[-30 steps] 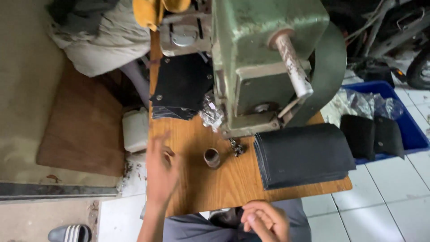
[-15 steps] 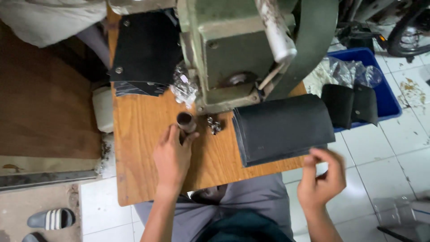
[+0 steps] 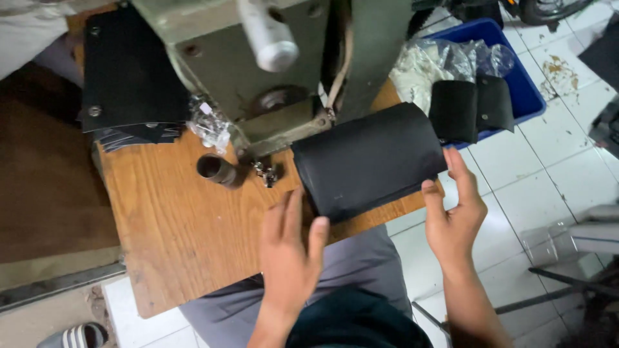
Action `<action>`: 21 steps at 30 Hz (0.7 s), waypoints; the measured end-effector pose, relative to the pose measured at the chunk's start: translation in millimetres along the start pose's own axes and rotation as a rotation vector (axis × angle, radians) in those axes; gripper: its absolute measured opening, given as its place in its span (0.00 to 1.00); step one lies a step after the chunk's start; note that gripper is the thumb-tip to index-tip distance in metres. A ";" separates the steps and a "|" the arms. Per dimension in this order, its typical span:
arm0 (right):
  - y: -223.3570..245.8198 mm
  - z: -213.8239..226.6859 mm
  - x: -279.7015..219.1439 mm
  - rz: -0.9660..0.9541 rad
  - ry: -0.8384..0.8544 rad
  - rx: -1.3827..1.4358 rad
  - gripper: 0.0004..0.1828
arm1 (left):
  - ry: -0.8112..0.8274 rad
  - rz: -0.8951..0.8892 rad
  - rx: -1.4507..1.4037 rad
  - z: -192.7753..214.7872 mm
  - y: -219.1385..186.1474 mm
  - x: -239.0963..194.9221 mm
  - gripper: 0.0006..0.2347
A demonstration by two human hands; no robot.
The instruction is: The person sits at a wooden workbench in a leather workshop and installs metal snap fasteners onto leather pieces. They position a snap component on the leather, align it, and set it using a handheld metal snap-setting punch, working through black and blue leather pieces one at a time and stacking finished pieces.
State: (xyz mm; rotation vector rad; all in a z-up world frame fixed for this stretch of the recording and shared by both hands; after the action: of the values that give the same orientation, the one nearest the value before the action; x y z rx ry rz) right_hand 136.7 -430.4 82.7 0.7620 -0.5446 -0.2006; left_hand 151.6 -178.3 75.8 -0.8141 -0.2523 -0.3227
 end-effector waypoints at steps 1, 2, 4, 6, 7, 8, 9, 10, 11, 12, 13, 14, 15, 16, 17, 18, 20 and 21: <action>2.8 2.1 -2.0 -0.007 -0.002 -0.006 0.30 | 0.008 -0.001 -0.005 -6.6 -1.3 -2.3 0.23; 5.0 2.3 -2.4 -0.022 0.002 -0.005 0.31 | 0.020 -0.027 -0.037 -13.8 -4.5 -3.3 0.25; 6.7 3.5 -3.0 -0.040 0.000 -0.003 0.31 | 0.035 -0.057 -0.070 -21.6 -7.8 -4.1 0.27; 8.3 3.8 -6.1 -0.015 0.012 -0.002 0.29 | 0.021 -0.054 -0.034 -20.6 -6.6 -5.9 0.25; 9.7 5.2 -7.2 -0.019 0.013 -0.004 0.29 | 0.025 -0.053 -0.035 -21.9 -8.0 -7.0 0.25; 10.8 6.6 -6.7 -0.030 0.002 0.011 0.28 | 0.016 -0.066 0.002 -20.9 -10.0 -7.3 0.25; 12.4 7.8 -6.4 -0.040 -0.008 0.025 0.27 | 0.008 -0.079 0.038 -19.5 -11.9 -7.7 0.26; 9.7 7.9 -7.5 -0.037 -0.004 0.026 0.27 | 0.005 -0.076 0.039 -20.0 -11.2 -8.7 0.26; 7.5 9.2 -8.9 -0.031 -0.018 0.009 0.26 | 0.012 -0.083 0.054 -21.2 -11.4 -9.6 0.26; 5.3 10.8 -10.8 -0.025 -0.030 -0.010 0.26 | 0.020 -0.089 0.067 -22.6 -11.6 -11.1 0.26; 5.9 10.6 -12.5 -0.023 -0.026 -0.010 0.26 | 0.018 -0.085 0.067 -22.4 -11.4 -12.6 0.26; 6.1 12.0 -13.5 -0.025 -0.042 -0.015 0.25 | 0.011 -0.100 0.086 -21.5 -12.9 -13.1 0.26; 6.4 13.4 -14.5 -0.028 -0.059 -0.019 0.25 | 0.004 -0.116 0.104 -20.6 -14.4 -13.5 0.26; 8.4 13.0 -15.2 -0.026 -0.055 -0.019 0.25 | 0.002 -0.111 0.104 -19.7 -15.0 -14.1 0.26; 7.7 15.7 -15.7 -0.049 -0.074 0.025 0.22 | 0.002 -0.101 0.101 -18.9 -14.9 -14.7 0.27; 6.9 18.0 -16.0 -0.072 -0.094 0.069 0.20 | 0.001 -0.092 0.097 -18.2 -14.6 -14.8 0.27; 8.9 22.3 -19.1 -0.083 -0.120 0.141 0.18 | -0.021 -0.086 0.071 -14.4 -15.3 -19.1 0.26; 8.9 25.9 -20.9 -0.096 -0.149 0.214 0.17 | -0.040 -0.083 0.046 -11.3 -15.4 -21.4 0.26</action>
State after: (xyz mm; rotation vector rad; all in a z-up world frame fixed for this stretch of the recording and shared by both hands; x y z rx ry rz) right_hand 105.0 -432.0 96.1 0.9877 -0.6782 -0.2932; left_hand 127.1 -192.7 71.4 -0.7669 -0.3307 -0.3771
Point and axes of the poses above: each hand's wrist, its own x-axis towards the middle knuckle, its own z-axis out of the back of the hand, y = z × x, the point moved 10 cm from there along x, towards the middle knuckle, and after that the axes turned 12 degrees about -z, right-handed, at the moved point
